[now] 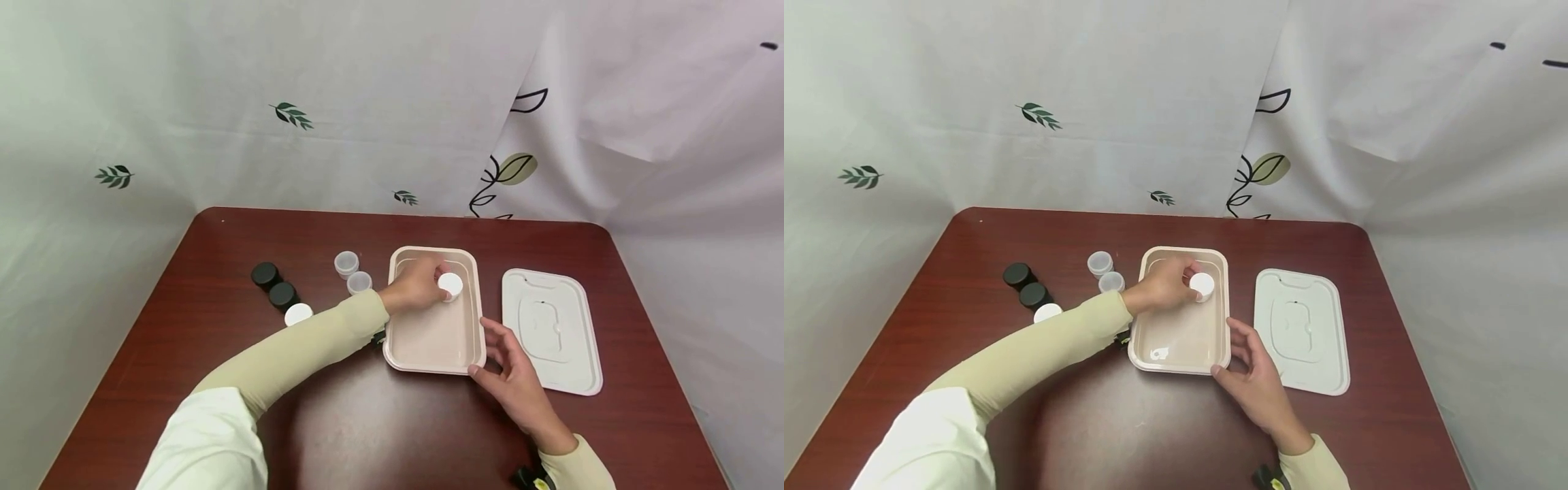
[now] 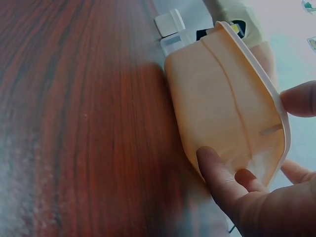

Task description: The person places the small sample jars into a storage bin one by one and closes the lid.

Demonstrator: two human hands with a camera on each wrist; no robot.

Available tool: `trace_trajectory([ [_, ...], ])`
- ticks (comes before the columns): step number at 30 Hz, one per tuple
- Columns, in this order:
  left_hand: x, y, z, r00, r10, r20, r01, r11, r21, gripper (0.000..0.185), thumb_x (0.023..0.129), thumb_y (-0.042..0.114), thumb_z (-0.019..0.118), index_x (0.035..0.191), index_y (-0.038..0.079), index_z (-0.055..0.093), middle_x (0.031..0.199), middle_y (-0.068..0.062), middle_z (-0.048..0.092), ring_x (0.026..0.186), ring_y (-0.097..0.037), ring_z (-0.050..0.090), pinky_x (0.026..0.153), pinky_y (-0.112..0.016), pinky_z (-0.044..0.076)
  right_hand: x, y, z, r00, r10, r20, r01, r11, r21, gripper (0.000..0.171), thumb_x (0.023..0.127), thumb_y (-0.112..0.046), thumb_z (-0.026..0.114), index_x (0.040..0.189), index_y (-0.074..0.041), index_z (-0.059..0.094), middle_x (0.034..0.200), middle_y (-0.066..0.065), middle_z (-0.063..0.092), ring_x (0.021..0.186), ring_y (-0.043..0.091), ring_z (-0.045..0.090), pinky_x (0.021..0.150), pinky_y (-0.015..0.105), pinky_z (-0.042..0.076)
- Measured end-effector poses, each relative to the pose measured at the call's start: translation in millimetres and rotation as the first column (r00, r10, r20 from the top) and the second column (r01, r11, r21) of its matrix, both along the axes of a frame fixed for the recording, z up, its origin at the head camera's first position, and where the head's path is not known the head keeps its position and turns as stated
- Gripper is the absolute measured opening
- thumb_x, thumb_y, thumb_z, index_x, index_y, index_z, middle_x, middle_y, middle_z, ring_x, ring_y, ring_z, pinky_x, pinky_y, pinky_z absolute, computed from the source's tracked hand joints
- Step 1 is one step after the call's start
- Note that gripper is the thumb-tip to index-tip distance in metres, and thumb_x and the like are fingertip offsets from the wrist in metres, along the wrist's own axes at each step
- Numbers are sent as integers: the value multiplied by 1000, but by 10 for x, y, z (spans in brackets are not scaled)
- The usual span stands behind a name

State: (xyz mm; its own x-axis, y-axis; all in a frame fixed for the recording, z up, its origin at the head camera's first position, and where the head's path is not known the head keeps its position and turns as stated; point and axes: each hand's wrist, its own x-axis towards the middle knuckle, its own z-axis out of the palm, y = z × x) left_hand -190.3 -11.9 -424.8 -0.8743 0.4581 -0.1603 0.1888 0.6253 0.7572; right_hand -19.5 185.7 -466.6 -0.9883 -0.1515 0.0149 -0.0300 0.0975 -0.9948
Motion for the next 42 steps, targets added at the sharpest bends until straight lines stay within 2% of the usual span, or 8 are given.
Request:
trace_trajectory([
  [14,21,-63,46,998,60,-4,-60,998,-7,40,90,15,85,126,5,69,116,-13,74,98,-19,66,87,-30,55,-27,-34,14,1000,17,-8,-17,1000,19,79,91,10,72,160,-6,37,147,25,52,121,17,66,85,23,61],
  [20,47,-209,198,994,92,52,-99,982,163,46,93,15,81,135,2,66,130,-17,72,122,-27,70,105,-35,56,-21,-57,21,1000,19,-4,-19,1000,6,79,90,12,71,160,-4,36,148,28,49,123,19,65,86,24,62],
  [23,71,-337,292,987,112,118,-142,948,285,48,93,13,81,137,2,65,134,-19,70,123,-28,70,104,-34,57,-19,-66,25,1000,19,-6,-19,1000,7,79,90,12,72,160,-4,36,148,28,50,124,19,65,87,24,62],
  [27,145,-568,420,968,134,211,-217,869,445,49,94,7,80,139,2,64,139,-23,66,123,-29,70,100,-33,59,-17,-69,29,1000,17,-7,-17,1000,10,79,91,11,72,160,-4,37,147,26,51,124,19,64,87,25,62],
  [30,242,-826,488,955,157,252,-270,811,519,49,94,2,77,140,3,63,142,-24,64,123,-28,70,99,-31,60,-12,-65,33,1000,15,-10,-15,1000,12,78,91,11,72,159,-4,37,146,26,50,124,18,64,87,24,62],
  [33,360,-1157,513,946,200,256,-312,780,543,49,95,3,77,142,4,62,142,-23,64,120,-22,70,97,-28,59,-2,-56,40,1000,11,-17,-11,1000,17,77,92,10,72,160,-5,37,147,29,49,124,18,64,87,25,62],
  [39,708,-1853,425,912,341,228,-410,737,537,50,96,11,78,143,2,60,134,-14,70,115,-9,72,97,-23,58,30,-24,57,1000,-3,-20,3,999,32,77,93,7,73,160,-7,39,147,29,49,125,18,64,86,25,62],
  [42,897,-2116,302,881,417,221,-465,688,557,49,96,7,78,141,-4,60,124,-1,74,110,-6,74,96,-20,58,43,-14,58,1000,-4,-21,5,999,32,77,93,8,73,160,-6,38,147,29,49,124,17,64,86,25,62],
])
